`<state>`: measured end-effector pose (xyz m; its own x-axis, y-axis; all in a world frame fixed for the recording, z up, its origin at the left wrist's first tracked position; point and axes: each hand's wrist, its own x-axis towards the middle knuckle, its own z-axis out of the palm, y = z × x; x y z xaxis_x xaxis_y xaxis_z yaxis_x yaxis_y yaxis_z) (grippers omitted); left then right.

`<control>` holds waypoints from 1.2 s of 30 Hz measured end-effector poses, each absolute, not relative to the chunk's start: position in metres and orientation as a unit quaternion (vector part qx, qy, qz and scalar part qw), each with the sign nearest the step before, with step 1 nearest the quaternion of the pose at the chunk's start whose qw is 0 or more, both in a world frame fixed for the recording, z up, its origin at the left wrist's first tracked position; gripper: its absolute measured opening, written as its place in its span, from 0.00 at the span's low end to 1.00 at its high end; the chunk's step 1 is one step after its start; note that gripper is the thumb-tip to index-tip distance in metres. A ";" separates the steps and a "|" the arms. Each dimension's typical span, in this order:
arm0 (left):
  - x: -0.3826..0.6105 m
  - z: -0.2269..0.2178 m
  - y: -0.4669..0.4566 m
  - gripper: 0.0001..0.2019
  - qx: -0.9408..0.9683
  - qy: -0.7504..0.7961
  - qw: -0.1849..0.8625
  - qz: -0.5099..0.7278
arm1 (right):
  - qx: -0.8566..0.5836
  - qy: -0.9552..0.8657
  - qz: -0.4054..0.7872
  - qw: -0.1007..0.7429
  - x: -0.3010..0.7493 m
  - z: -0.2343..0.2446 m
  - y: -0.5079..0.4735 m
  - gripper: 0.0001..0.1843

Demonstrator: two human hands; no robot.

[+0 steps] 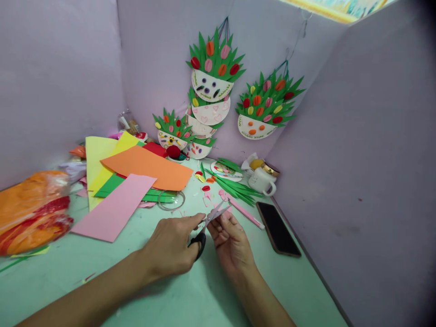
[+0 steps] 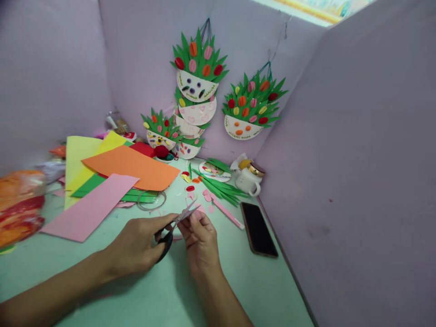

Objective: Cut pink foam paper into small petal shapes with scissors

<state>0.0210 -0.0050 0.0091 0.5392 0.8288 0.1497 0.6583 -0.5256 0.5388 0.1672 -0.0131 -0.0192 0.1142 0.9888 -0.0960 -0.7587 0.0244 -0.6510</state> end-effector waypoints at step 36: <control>0.019 -0.001 -0.002 0.21 0.858 0.417 0.212 0.212 | -0.291 -0.199 0.637 0.686 0.166 -0.017 -0.014 0.09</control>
<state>0.0192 -0.0019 -0.0015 0.5626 0.8052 0.1873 0.6258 -0.5628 0.5399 0.1662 -0.0137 -0.0174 0.1094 0.9892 -0.0971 -0.7571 0.0196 -0.6530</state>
